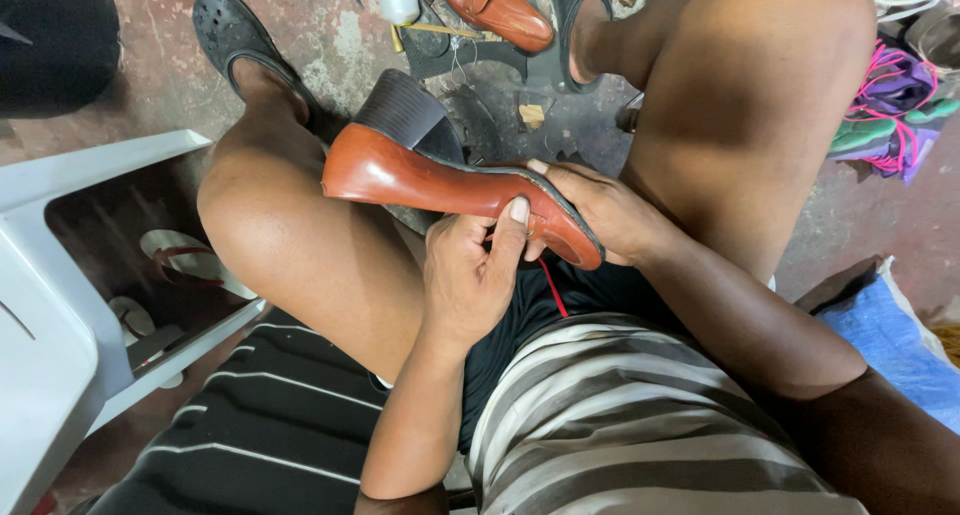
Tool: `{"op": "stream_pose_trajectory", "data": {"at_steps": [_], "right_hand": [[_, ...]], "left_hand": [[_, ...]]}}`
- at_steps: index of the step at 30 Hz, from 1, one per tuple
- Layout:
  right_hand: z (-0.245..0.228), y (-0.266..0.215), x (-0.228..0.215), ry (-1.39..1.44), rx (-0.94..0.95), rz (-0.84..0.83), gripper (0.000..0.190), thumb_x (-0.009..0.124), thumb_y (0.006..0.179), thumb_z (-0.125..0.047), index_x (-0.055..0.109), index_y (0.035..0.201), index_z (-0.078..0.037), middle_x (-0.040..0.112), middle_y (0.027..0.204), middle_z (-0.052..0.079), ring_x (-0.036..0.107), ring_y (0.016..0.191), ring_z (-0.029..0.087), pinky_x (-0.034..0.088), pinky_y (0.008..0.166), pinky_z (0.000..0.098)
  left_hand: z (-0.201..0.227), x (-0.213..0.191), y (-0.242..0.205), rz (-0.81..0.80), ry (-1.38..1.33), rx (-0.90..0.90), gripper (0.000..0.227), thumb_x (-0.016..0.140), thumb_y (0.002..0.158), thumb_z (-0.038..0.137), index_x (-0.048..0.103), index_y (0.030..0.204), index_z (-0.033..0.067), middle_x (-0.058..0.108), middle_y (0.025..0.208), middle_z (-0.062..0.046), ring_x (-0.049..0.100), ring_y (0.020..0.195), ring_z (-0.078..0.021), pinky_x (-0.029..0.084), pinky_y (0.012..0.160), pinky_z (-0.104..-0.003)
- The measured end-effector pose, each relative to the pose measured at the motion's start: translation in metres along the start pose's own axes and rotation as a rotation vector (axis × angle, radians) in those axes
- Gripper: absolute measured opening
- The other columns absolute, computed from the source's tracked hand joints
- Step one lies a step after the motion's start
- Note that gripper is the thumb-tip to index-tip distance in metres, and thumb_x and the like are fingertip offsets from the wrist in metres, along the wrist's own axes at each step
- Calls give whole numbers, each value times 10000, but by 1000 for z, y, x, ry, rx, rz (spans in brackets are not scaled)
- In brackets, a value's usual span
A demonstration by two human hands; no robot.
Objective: The person sits on the floor and uses a small tool to scrape or clean the sole of a brown shoe. They repeatedly rub the tool along the edge of the sole and inspect the shoe throughout the clip.
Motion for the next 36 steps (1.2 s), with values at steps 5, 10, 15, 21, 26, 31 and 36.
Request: {"op": "stream_pose_trajectory", "data": {"at_steps": [5,10,15,21,26,31,36], "right_hand": [[-36,-21,32,-148,-278,-206,521,429,1113,-304,498,1529,2,676,1232,109,646,1062,162,526,942,311],[-76,-46,47,-359,-654,-195,529,504,1124,-249,429,1567,30,510,1540,105,459,1443,160,333,1239,327],[-79,-51,44,-206,-686,-231,578,614,1050,-92,383,1563,42,508,1535,142,489,1437,204,383,1230,373],[-84,-61,50,-239,-745,-235,619,641,999,43,370,1556,48,522,1523,176,515,1435,244,414,1224,391],[-87,-70,52,-227,-756,-277,616,626,1001,54,363,1557,42,458,1599,191,502,1445,256,428,1215,408],[-88,-71,50,-217,-772,-309,626,623,994,70,359,1560,32,434,1631,202,481,1477,268,422,1233,427],[-86,-74,48,-219,-783,-340,648,627,982,93,357,1568,27,433,1622,224,468,1489,282,420,1232,441]], "left_hand": [[-2,-4,-2,43,-114,83,168,579,1065,125,699,1015,18,701,810,-43,666,728,-121,540,694,-267],[-13,-12,-7,45,-289,145,165,581,1032,109,698,1088,6,743,1015,-63,718,960,-141,576,894,-296],[-36,-6,-12,28,-562,104,259,742,985,121,645,1184,-13,659,1048,-53,622,971,-131,486,910,-278],[-57,-4,0,136,-963,23,659,803,896,155,471,1432,-40,618,1335,-115,597,1261,-215,450,1141,-363],[-53,-3,6,73,-1152,18,780,759,915,245,395,1543,-40,564,1445,-148,551,1359,-252,420,1196,-402],[-68,-3,9,94,-1206,-37,686,657,971,251,398,1525,-58,565,1431,-165,559,1340,-267,427,1186,-413],[-74,-3,7,38,-1224,20,614,657,992,212,447,1499,-64,600,1405,-179,594,1310,-278,452,1171,-413]]}}
Point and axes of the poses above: each hand's wrist, its own y-axis towards the middle knuckle, its own x-axis out of the palm, z = x × y, the point moved 9 cm from there along y, towards the middle knuckle
